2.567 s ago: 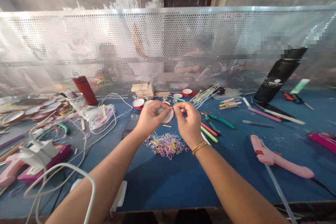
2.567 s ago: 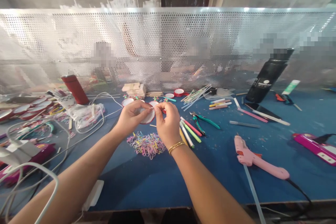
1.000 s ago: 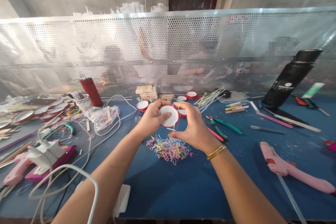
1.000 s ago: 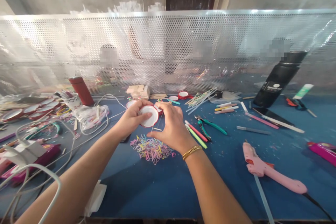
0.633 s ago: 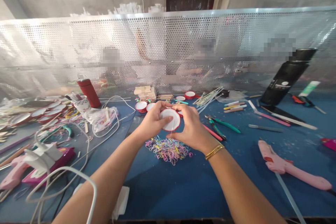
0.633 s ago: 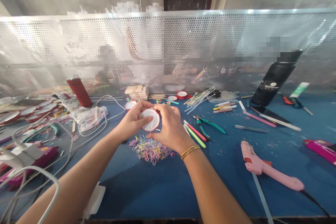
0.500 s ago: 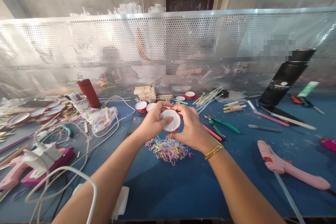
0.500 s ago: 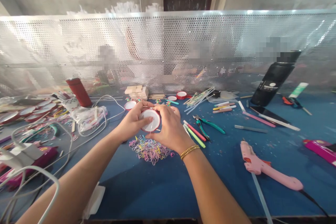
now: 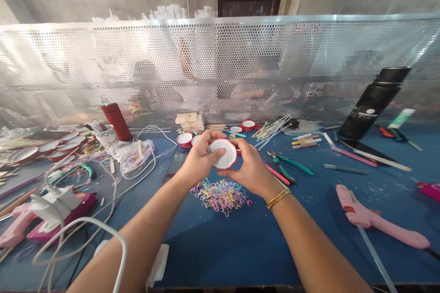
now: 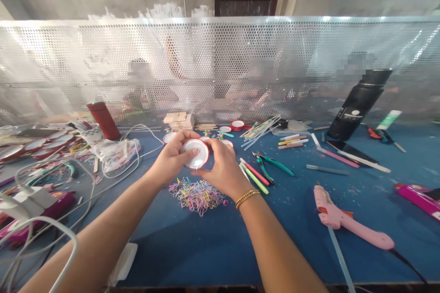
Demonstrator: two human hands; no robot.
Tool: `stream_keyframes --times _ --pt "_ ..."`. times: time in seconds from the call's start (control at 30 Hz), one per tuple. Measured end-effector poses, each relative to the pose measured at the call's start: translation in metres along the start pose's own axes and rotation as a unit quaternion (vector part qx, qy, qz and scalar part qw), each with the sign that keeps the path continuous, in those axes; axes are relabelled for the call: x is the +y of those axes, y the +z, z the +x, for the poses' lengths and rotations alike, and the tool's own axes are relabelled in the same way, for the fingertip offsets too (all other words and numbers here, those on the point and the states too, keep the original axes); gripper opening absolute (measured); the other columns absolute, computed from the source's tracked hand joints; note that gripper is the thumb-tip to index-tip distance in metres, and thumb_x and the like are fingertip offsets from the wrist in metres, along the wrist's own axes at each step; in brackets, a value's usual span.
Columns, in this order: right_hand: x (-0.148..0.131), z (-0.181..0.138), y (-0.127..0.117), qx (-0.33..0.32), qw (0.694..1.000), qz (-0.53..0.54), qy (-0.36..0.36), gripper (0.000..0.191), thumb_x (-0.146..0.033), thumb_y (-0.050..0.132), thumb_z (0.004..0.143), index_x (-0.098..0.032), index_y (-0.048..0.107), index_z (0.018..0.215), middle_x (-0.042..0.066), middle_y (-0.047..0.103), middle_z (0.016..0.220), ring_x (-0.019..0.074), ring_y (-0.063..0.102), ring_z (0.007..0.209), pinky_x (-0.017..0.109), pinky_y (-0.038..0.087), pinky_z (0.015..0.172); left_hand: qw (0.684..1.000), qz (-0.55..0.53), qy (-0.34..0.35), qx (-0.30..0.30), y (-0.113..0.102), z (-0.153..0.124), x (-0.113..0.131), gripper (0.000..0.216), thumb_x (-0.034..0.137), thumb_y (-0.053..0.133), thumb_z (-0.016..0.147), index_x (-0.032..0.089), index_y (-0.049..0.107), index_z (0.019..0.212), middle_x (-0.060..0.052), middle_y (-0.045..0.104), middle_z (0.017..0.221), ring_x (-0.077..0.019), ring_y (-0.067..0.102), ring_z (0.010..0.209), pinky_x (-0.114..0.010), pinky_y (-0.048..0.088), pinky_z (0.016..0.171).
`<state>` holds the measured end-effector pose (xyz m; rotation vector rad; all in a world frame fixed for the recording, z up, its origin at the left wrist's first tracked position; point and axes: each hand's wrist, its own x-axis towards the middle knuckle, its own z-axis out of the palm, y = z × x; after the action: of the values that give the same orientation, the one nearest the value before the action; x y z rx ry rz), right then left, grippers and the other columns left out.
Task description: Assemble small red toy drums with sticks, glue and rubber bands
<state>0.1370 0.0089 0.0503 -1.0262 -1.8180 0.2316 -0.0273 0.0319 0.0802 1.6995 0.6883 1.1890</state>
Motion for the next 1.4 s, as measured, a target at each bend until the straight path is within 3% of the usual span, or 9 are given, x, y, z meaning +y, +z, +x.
stream_keyframes --times 0.3,0.53,0.7,0.83,1.1,1.4 --pt "0.002 0.002 0.008 0.029 0.991 0.13 0.019 0.032 -0.024 0.071 0.078 -0.024 0.059 0.107 0.005 0.07 0.106 0.0205 0.065 0.093 0.043 0.054 0.085 0.999 -0.01 0.006 0.035 -0.002 0.002 0.0 0.034 0.029 0.07 0.076 0.02 0.053 0.104 -0.004 0.065 0.091 -0.0144 0.059 0.074 -0.028 0.048 0.065" --pt "0.005 0.002 0.013 0.045 0.955 0.283 0.078 0.018 -0.024 0.068 0.078 -0.023 0.061 0.095 0.004 0.072 0.097 0.0176 0.068 0.086 0.036 0.057 0.078 1.0 0.002 0.013 0.029 0.0 0.002 -0.001 0.033 0.028 0.07 0.076 0.02 0.053 0.104 -0.004 0.063 0.092 -0.0139 0.057 0.075 -0.027 0.048 0.066" --pt "0.005 0.002 0.01 0.051 0.961 0.26 0.082 0.015 -0.022 0.067 0.079 -0.022 0.064 0.093 0.004 0.073 0.092 0.0171 0.068 0.081 0.037 0.057 0.077 1.0 0.011 0.008 0.025 0.0 0.002 -0.003 0.033 0.029 0.069 0.077 0.02 0.052 0.104 -0.004 0.063 0.092 -0.0143 0.057 0.074 -0.027 0.047 0.065" --pt "-0.001 0.001 0.005 0.041 0.983 0.176 0.04 0.023 -0.018 0.068 0.078 -0.022 0.065 0.1 0.005 0.074 0.098 0.0182 0.069 0.085 0.039 0.056 0.083 0.999 0.018 0.006 0.029 -0.003 0.003 -0.003 0.034 0.029 0.069 0.076 0.019 0.052 0.103 -0.004 0.063 0.092 -0.0139 0.056 0.075 -0.026 0.046 0.065" --pt "-0.002 0.0 -0.004 -0.041 0.992 0.115 0.025 0.052 -0.024 0.083 0.069 -0.023 0.06 0.116 0.006 0.072 0.109 0.0219 0.068 0.098 0.042 0.055 0.09 1.0 -0.008 -0.014 0.026 -0.004 0.002 -0.003 0.033 0.025 0.07 0.074 0.018 0.052 0.102 -0.001 0.061 0.085 -0.0116 0.053 0.07 -0.024 0.043 0.062" --pt "-0.003 0.001 -0.007 -0.04 0.996 0.078 0.0 0.063 -0.024 0.084 0.069 -0.025 0.056 0.125 0.007 0.07 0.117 0.0235 0.067 0.104 0.043 0.053 0.093 0.999 -0.034 -0.034 0.014 -0.003 0.001 0.0 0.032 0.023 0.07 0.076 0.017 0.052 0.101 0.0 0.059 0.081 -0.0102 0.051 0.065 -0.023 0.04 0.058"
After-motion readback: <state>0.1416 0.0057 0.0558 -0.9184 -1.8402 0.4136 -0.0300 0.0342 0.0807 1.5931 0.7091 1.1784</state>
